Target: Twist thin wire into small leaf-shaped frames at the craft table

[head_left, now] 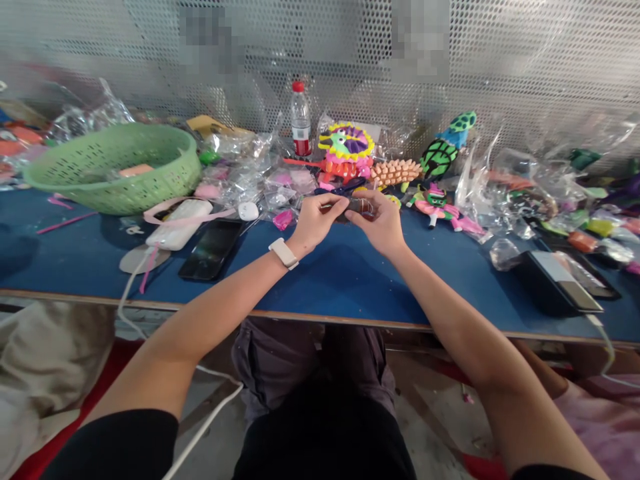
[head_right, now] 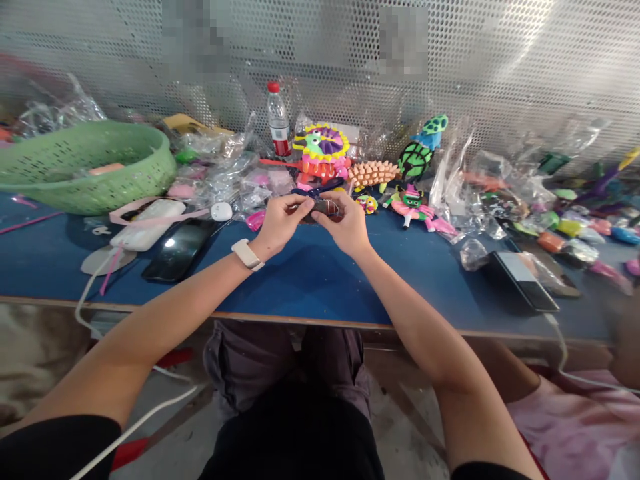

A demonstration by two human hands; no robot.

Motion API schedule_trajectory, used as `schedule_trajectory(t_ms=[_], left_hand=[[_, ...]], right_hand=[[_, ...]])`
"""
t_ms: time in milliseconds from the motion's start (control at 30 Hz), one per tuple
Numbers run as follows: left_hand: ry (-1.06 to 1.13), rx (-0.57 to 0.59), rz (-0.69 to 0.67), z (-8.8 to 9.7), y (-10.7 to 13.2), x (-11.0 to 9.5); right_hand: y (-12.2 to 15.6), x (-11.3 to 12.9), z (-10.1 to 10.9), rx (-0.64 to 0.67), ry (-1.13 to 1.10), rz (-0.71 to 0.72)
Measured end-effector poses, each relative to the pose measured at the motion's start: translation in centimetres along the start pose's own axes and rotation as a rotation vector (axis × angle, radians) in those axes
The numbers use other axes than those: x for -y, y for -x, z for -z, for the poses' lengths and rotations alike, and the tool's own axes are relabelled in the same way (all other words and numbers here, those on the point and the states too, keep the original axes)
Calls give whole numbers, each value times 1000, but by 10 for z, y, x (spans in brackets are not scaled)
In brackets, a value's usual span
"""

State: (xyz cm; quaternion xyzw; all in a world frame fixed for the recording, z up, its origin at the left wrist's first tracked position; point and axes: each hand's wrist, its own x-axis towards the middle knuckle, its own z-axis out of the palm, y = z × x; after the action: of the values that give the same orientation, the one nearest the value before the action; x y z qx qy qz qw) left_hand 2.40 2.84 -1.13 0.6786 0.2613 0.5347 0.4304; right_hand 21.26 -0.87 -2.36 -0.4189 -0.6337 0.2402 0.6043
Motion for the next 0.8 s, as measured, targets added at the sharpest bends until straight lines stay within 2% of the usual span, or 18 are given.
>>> schedule_trajectory(t_ms=[267, 433, 600, 800], left_hand=[[80, 62, 83, 0, 0, 1], [27, 68, 46, 3, -2, 3], [-20, 24, 1, 3, -3, 3], [1, -31, -12, 3, -3, 8]], right_hand=[[2, 3, 0, -58, 8, -2], [1, 3, 1, -54, -10, 7], [0, 2, 2, -7, -12, 12], [-1, -9, 0, 10, -143, -42]])
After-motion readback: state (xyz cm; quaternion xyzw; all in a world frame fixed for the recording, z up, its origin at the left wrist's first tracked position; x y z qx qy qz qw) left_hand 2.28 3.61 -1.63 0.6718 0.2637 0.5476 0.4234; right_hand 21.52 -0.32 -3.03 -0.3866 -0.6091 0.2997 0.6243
